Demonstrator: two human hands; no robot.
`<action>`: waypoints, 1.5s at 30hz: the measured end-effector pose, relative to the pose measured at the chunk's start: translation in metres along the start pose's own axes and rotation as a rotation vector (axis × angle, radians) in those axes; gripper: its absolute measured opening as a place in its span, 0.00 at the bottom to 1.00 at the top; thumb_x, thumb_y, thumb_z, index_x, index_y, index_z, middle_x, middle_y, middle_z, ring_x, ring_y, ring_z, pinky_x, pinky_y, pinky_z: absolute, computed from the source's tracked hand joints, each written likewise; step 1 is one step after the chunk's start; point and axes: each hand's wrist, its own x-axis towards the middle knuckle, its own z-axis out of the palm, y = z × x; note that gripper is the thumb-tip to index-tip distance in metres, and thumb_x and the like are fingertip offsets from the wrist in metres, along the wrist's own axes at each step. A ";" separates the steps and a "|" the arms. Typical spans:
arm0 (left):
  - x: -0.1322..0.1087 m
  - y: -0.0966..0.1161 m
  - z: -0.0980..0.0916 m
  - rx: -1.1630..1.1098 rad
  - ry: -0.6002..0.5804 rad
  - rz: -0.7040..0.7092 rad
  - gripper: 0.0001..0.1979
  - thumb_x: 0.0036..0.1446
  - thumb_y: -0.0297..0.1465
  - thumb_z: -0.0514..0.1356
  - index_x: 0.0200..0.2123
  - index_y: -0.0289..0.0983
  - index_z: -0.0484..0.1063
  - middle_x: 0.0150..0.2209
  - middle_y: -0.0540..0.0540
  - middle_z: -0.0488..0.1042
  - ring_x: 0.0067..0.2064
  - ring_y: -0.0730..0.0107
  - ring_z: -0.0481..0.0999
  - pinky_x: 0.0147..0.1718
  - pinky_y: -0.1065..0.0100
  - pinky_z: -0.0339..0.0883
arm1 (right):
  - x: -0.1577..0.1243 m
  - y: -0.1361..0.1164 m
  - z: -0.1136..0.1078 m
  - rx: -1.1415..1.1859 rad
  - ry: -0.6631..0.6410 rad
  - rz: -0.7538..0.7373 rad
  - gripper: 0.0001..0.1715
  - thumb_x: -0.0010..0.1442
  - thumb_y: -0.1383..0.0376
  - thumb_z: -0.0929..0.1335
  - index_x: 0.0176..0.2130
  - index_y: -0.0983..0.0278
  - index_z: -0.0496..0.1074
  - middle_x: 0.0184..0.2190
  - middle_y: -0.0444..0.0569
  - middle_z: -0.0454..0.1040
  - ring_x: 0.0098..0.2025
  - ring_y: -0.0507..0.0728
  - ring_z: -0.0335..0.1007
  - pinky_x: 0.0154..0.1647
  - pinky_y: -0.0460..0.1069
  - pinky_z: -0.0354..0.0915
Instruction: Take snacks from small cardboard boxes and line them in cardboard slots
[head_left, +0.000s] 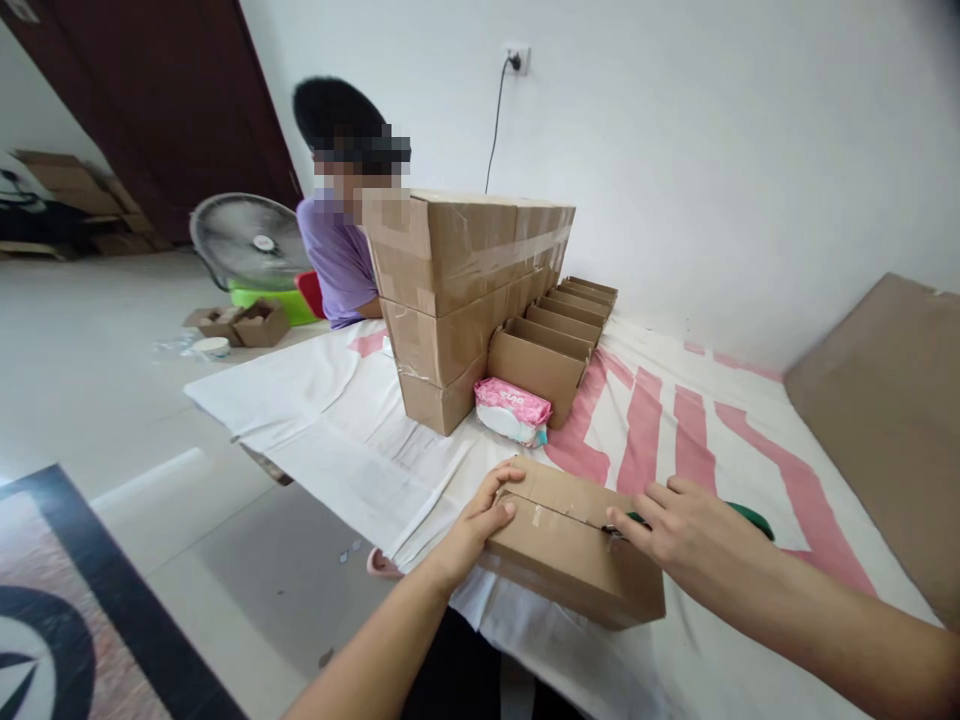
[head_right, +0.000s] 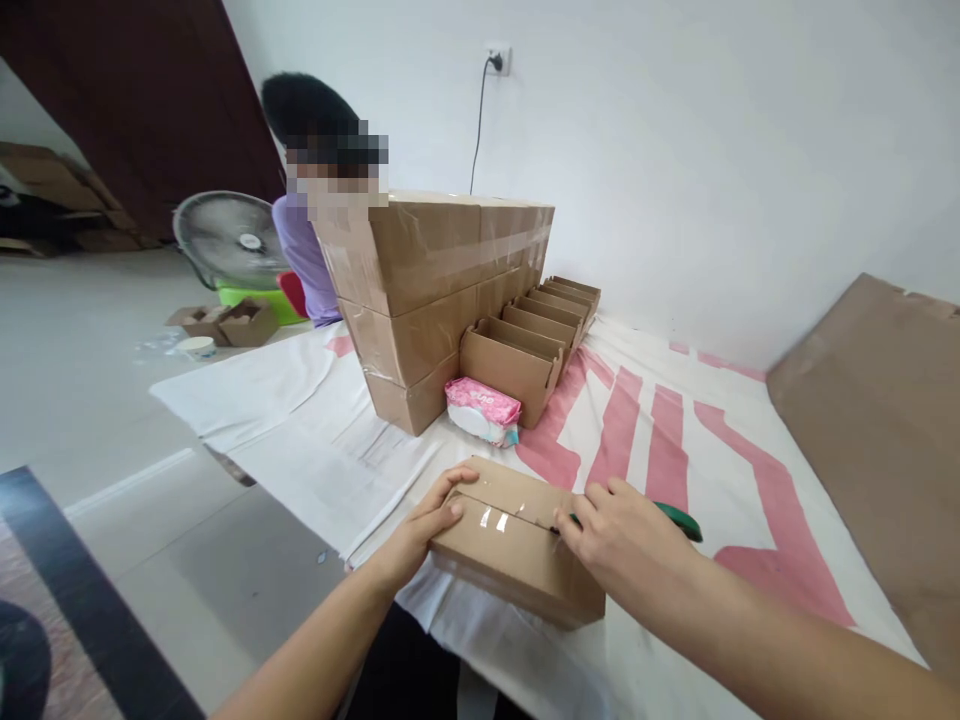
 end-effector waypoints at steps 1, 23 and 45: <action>-0.001 0.002 0.000 0.017 0.000 0.001 0.22 0.52 0.43 0.62 0.50 0.44 0.69 0.68 0.47 0.56 0.69 0.45 0.52 0.65 0.54 0.44 | -0.005 0.001 -0.001 0.004 -0.007 0.013 0.22 0.48 0.71 0.69 0.46 0.63 0.73 0.26 0.46 0.72 0.26 0.57 0.65 0.26 0.52 0.48; -0.001 0.003 0.002 0.015 0.079 -0.042 0.21 0.52 0.44 0.64 0.49 0.44 0.72 0.68 0.46 0.58 0.69 0.43 0.53 0.67 0.52 0.44 | -0.144 -0.041 0.098 0.920 -0.366 0.810 0.31 0.55 0.75 0.63 0.57 0.59 0.69 0.52 0.52 0.77 0.51 0.62 0.75 0.47 0.54 0.69; -0.002 0.006 0.007 0.031 0.188 -0.091 0.25 0.47 0.45 0.66 0.47 0.43 0.73 0.63 0.45 0.67 0.63 0.43 0.63 0.60 0.54 0.57 | -0.102 -0.095 0.129 0.756 -0.081 0.602 0.13 0.63 0.76 0.63 0.35 0.64 0.74 0.35 0.49 0.76 0.40 0.59 0.69 0.42 0.53 0.66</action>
